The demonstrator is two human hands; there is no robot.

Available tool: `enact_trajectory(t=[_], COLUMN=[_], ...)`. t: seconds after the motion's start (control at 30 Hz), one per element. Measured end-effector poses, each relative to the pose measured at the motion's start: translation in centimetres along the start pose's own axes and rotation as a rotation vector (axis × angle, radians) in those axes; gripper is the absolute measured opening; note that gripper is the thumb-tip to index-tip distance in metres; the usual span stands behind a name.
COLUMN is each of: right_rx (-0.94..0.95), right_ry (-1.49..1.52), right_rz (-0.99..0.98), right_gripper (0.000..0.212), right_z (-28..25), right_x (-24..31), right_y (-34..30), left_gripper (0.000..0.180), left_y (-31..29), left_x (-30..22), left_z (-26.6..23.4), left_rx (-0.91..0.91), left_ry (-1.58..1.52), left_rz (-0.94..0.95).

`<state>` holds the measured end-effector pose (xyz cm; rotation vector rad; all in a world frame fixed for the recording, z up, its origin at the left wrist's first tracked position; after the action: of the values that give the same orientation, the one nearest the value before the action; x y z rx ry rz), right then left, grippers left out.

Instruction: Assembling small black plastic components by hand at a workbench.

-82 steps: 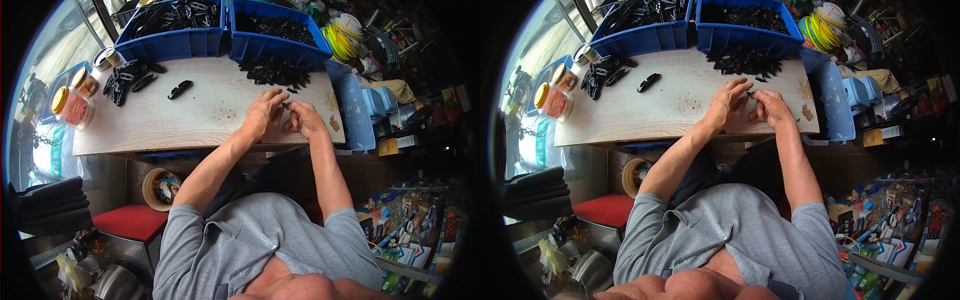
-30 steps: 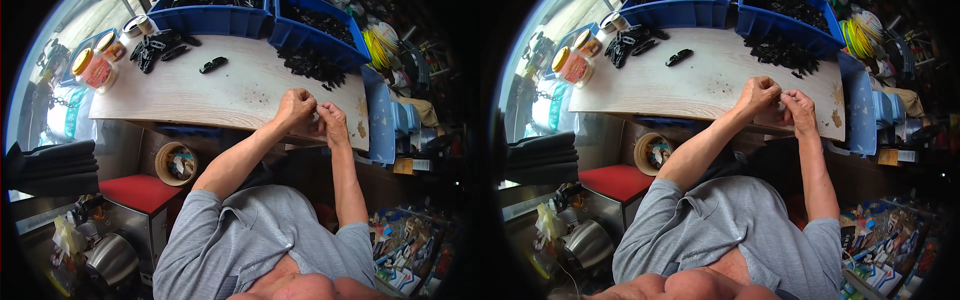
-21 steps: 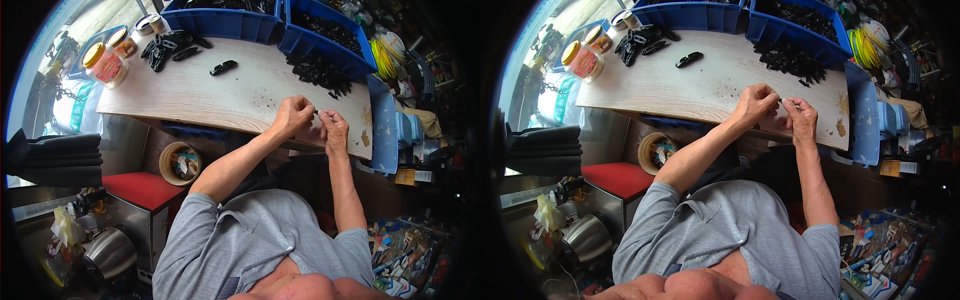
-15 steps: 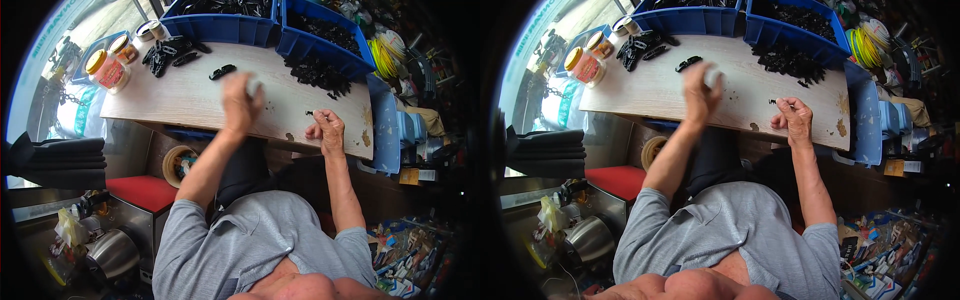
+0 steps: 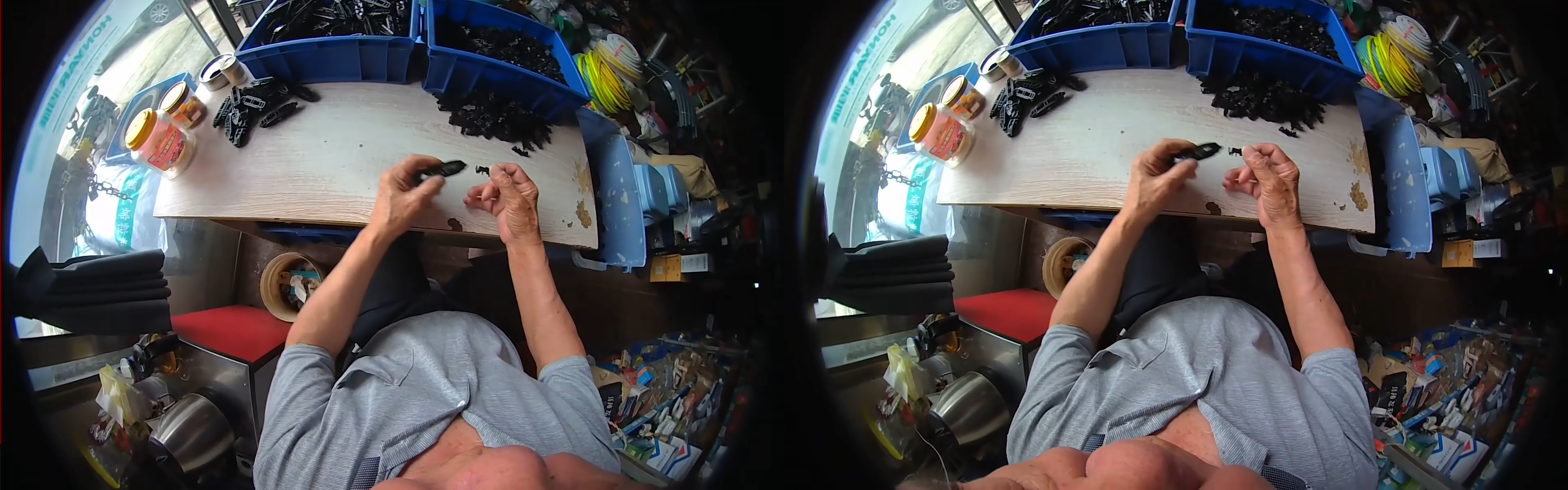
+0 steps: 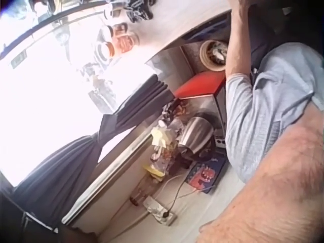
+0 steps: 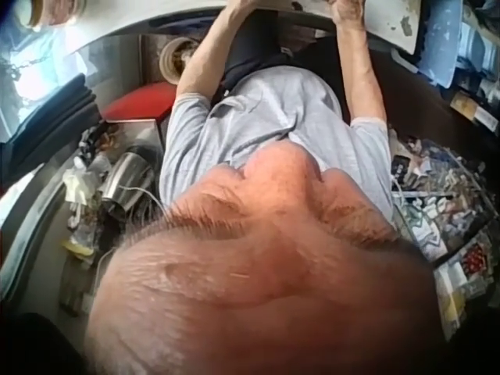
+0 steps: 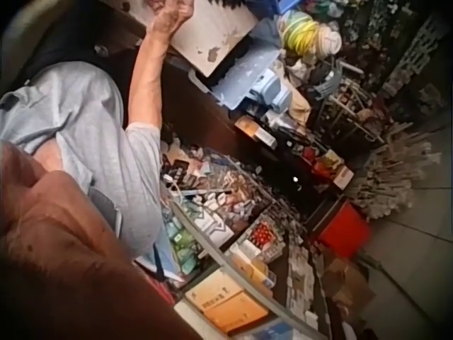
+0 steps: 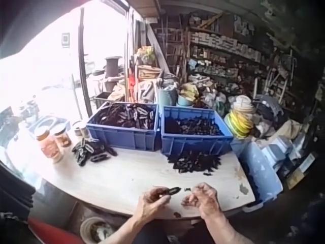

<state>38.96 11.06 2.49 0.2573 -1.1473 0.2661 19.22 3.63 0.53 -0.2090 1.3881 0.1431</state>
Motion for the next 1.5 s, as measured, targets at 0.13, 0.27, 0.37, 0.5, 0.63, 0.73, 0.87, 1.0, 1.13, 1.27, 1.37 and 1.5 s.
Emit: enact_trajectory(t=[0.13, 0.27, 0.37, 0.5, 0.63, 0.73, 0.87, 1.0, 1.13, 1.27, 1.37, 1.5], right_rx=[0.056, 0.068, 0.088, 0.130, 0.115, 0.100, 0.080, 0.175, 0.235, 0.179, 0.166, -0.014], right_ry=[0.054, 0.057, 0.022, 0.003, 0.028, 0.046, -0.073, -0.323, -0.368, -0.285, -0.256, -0.112], right_rz=[0.011, 0.044, 0.036, 0.058, 0.086, 0.147, 0.108, 0.211, 0.124, -0.038, -0.014, 0.097], right_gripper=[0.012, 0.010, 0.010, 0.009, 0.012, 0.012, 0.016, 0.036, 0.036, 0.035, 0.036, 0.043], right_z=[0.4, -0.3, -0.9, -1.2, -0.6, 0.2, 0.9, 1.1, 0.9, 1.0, 0.6, -0.8], right_x=[0.0, -0.3, -0.7, -0.8, -0.6, 0.0, 0.7, 1.1, 0.2, -0.4, 0.2, 1.5], right_y=[-0.4, -0.6, -0.2, 0.2, 0.1, -0.2, -0.3, 0.1, -0.3, -0.8, -0.9, -1.0], left_gripper=[0.027, 0.026, 0.025, 0.025, 0.023, 0.021, 0.016, 0.015, 0.014, 0.014, 0.018, 0.029], left_y=[-0.9, -0.7, -0.5, -0.2, -0.5, -0.4, -0.1, -0.4, -0.6, -0.8, -0.7, -0.1], left_x=[-0.8, -1.0, -1.1, -0.9, -2.1, -2.3, -1.6, -1.1, -0.9, -0.7, -0.5, -2.8], left_z=[3.3, 3.9, 4.0, 3.9, 3.8, 3.8, 4.2, 4.0, 3.8, 3.6, 3.2, -3.7], left_rx=[0.144, 0.172, 0.175, 0.160, 0.120, 0.057, 0.019, -0.025, 0.006, 0.109, 0.098, -0.387], left_ry=[-0.104, -0.084, -0.072, -0.056, -0.065, -0.125, -0.230, -0.377, -0.408, -0.348, -0.110, 0.561], left_rz=[-0.124, -0.145, -0.143, -0.136, -0.250, -0.229, -0.233, -0.229, -0.211, -0.187, -0.036, 0.330])
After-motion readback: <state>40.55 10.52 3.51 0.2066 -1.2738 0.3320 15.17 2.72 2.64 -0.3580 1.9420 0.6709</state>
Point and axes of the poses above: each hand's wrist, its own y-axis towards the middle knuckle, its own z-axis out of the palm, x = y × z, the point moved 1 cm from there along y, towards the middle knuckle, and after that the axes turned 8 degrees about -z, right-handed, at the moved point
